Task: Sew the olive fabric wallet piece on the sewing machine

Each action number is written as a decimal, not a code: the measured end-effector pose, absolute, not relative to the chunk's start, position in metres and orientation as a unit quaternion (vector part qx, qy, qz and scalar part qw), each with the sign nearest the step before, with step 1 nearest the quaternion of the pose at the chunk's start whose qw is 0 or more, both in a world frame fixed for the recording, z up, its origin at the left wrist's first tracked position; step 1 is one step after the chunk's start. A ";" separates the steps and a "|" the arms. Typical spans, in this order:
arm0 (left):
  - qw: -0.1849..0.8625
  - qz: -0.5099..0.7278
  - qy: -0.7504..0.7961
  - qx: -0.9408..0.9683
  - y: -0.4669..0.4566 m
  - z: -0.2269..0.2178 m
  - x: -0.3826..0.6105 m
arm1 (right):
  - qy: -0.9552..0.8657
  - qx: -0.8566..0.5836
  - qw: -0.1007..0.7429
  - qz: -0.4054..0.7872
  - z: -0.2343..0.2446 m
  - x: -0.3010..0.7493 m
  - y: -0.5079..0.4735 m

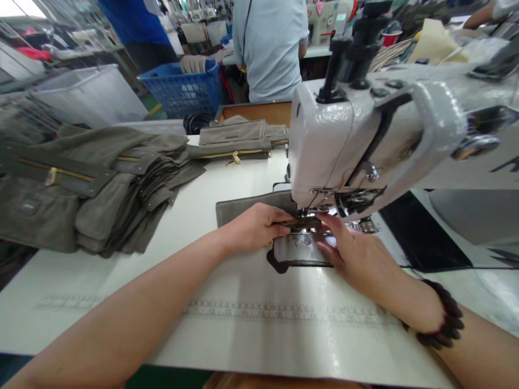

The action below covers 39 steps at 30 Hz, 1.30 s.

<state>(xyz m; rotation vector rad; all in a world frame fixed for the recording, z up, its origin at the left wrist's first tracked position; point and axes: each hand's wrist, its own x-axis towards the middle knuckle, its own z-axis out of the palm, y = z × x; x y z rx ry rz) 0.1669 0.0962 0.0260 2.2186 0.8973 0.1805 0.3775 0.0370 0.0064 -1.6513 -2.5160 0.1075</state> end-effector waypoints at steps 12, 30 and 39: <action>-0.070 -0.053 0.249 0.964 0.057 0.022 0.190 | -0.898 -0.437 0.050 -0.008 0.017 0.384 0.034; -0.075 -0.058 0.258 0.961 0.074 0.015 0.188 | -0.864 -0.503 -0.001 -0.020 0.003 0.378 0.041; -0.072 -0.067 0.261 0.960 0.076 0.014 0.189 | -0.862 -0.505 0.031 -0.039 0.001 0.377 0.043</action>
